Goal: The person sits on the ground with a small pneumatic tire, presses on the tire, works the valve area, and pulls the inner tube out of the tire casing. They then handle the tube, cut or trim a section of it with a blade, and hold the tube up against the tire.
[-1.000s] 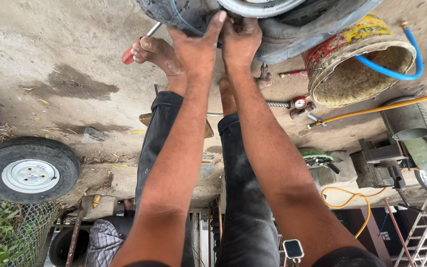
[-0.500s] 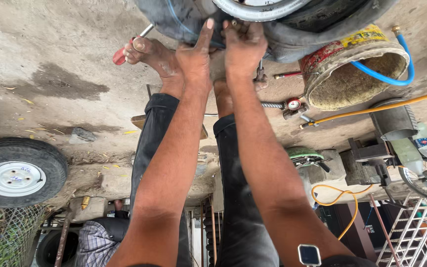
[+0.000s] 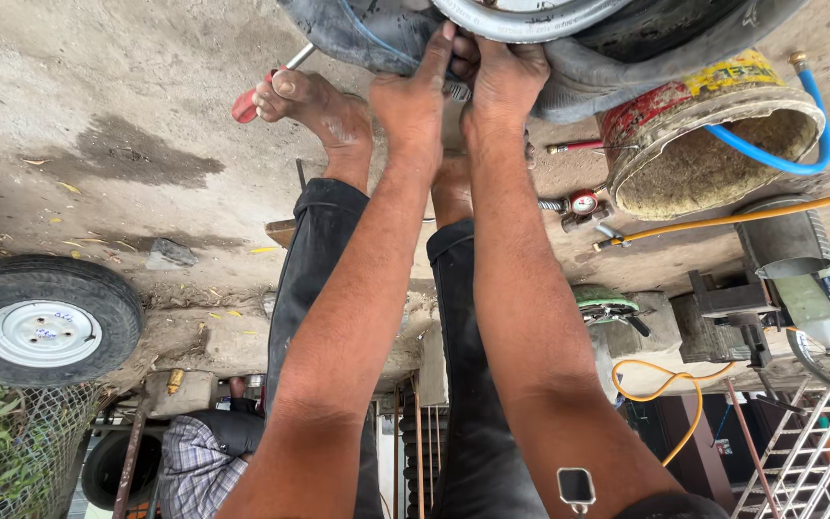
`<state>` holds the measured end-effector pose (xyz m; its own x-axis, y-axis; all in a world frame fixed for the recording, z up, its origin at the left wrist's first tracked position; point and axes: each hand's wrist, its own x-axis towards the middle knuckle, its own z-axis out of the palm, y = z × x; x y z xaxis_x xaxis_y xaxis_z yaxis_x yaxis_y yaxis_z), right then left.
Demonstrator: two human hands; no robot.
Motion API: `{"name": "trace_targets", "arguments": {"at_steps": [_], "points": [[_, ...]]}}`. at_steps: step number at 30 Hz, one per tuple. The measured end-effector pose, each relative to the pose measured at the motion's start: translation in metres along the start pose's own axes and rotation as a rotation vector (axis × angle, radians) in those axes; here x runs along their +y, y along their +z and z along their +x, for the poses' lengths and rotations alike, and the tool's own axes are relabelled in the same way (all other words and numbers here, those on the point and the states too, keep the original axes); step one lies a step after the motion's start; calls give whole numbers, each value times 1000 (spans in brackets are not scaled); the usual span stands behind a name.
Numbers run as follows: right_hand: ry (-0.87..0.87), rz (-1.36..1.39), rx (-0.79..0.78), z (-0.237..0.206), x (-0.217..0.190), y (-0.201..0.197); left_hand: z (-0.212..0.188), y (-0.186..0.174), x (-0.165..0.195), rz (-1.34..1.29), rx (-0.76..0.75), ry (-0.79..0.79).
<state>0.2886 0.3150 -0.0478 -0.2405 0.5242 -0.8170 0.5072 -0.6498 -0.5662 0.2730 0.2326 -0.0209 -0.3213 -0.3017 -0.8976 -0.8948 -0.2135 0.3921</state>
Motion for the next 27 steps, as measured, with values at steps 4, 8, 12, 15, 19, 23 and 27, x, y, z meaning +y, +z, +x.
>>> {"name": "trace_targets", "arguments": {"at_steps": [4,8,12,15,19,23,27], "points": [[1,-90,-11,4,2,-8,5,4,9,-32,-67,-32],[17,-99,-44,9,1,-16,8,6,11,24,-122,-12],[32,-61,-148,11,-6,-21,9,18,3,83,9,105],[27,-105,-96,10,-7,-18,14,27,-1,475,61,245],[-101,-82,-15,7,-2,-10,15,31,-1,527,92,279],[5,-88,-134,-3,-11,-19,9,32,2,306,85,156],[139,-35,-302,-26,-41,-35,12,34,0,286,106,180]]}}
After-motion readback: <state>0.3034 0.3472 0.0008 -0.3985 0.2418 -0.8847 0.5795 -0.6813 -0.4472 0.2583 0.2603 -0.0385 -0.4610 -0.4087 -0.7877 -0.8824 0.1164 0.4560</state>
